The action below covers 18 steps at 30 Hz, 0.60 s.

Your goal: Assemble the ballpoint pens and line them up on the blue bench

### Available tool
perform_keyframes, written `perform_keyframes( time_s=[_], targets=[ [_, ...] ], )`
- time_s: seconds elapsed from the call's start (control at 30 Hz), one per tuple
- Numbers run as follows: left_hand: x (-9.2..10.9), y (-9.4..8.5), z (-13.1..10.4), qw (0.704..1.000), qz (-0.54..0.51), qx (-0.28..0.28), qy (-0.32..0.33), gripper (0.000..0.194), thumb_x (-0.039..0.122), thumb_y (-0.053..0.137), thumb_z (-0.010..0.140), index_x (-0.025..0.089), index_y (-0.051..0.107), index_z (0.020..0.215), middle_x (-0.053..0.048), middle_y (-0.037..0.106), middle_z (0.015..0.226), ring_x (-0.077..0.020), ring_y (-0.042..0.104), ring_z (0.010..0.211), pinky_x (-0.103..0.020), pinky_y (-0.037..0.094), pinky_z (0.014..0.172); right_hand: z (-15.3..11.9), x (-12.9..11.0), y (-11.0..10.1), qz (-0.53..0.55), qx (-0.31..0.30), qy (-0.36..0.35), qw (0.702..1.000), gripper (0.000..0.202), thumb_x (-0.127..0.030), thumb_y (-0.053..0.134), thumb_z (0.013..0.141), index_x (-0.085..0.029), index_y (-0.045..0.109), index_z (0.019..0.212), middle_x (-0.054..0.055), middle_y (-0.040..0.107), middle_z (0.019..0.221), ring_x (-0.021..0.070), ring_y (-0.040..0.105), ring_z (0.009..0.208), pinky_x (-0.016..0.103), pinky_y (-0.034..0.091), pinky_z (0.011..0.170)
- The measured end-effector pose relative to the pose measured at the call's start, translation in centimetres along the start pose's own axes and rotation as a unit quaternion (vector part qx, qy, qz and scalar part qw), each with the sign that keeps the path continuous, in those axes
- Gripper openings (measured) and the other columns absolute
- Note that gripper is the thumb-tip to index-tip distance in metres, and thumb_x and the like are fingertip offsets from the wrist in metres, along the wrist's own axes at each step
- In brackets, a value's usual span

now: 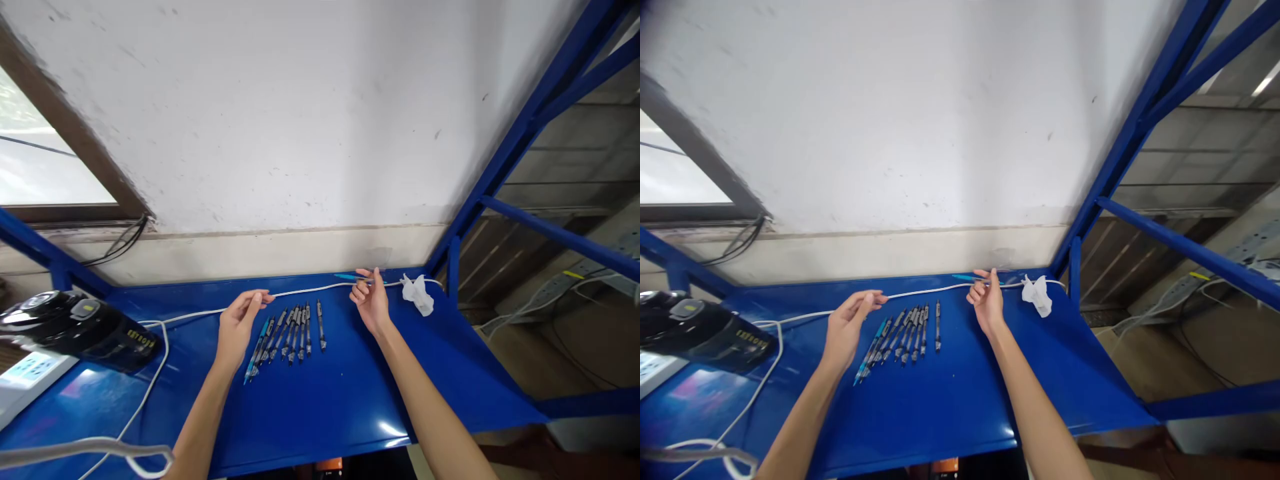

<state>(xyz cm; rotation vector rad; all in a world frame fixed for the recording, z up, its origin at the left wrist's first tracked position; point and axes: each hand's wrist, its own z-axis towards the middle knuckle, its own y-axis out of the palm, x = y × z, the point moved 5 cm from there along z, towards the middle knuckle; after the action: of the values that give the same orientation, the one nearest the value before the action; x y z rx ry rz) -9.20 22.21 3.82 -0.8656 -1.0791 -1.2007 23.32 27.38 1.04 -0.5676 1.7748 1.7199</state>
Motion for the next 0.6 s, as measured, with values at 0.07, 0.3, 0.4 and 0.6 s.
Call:
perform_keyframes(
  time_s=[0.07, 0.3, 0.4, 0.6],
  targets=[
    [-0.1, -1.6, -1.5, 0.997, 0.071, -0.031, 0.003, 0.036, 0.053, 0.073, 0.096, 0.025, 0.081, 0.117, -0.012, 0.081, 0.117, -0.0338, 0.071, 0.117, -0.045, 0.05, 0.108, -0.4, -0.1, 0.6, -0.089, -0.014, -0.046, 0.995, 0.039, -0.059, 0.074, 0.093, -0.021, 0.073, 0.099, -0.006, 0.055, 0.062, 0.0121, 0.047, 0.051, 0.023, 0.04, 0.045],
    [-1.2, -1.6, -6.9, 0.895, 0.351, -0.257, 0.1, 0.079, 0.054, 0.074, 0.095, 0.04, 0.039, 0.166, -0.007, 0.04, 0.173, -0.038, 0.031, 0.161, -0.061, 0.031, 0.128, -4.4, 1.0, 3.2, -0.595, -0.177, -0.165, 0.766, 0.04, -0.053, 0.055, 0.108, -0.026, 0.072, 0.132, 0.009, 0.077, 0.115, 0.0263, 0.07, 0.102, 0.044, 0.055, 0.096],
    [-2.0, -0.4, -7.4, 0.842, 0.419, -0.307, 0.143, 0.088, 0.059, 0.068, 0.098, 0.041, 0.022, 0.171, -0.006, 0.03, 0.177, -0.0372, 0.027, 0.163, -0.058, 0.033, 0.129, -6.9, 2.4, 3.0, -0.729, -0.219, -0.179, 0.623, 0.054, -0.057, 0.053, 0.108, -0.02, 0.063, 0.146, 0.02, 0.067, 0.141, 0.0388, 0.061, 0.131, 0.059, 0.044, 0.114],
    [-3.4, 1.8, -6.2, 0.816, 0.447, -0.309, 0.199, 0.081, 0.058, 0.056, 0.105, 0.038, 0.016, 0.172, -0.007, 0.024, 0.179, -0.0344, 0.025, 0.163, -0.056, 0.028, 0.131, -10.4, 3.9, 2.9, -0.809, -0.262, -0.195, 0.489, 0.06, -0.061, 0.043, 0.11, -0.019, 0.057, 0.152, 0.02, 0.067, 0.133, 0.0386, 0.063, 0.124, 0.059, 0.048, 0.109]
  ],
)
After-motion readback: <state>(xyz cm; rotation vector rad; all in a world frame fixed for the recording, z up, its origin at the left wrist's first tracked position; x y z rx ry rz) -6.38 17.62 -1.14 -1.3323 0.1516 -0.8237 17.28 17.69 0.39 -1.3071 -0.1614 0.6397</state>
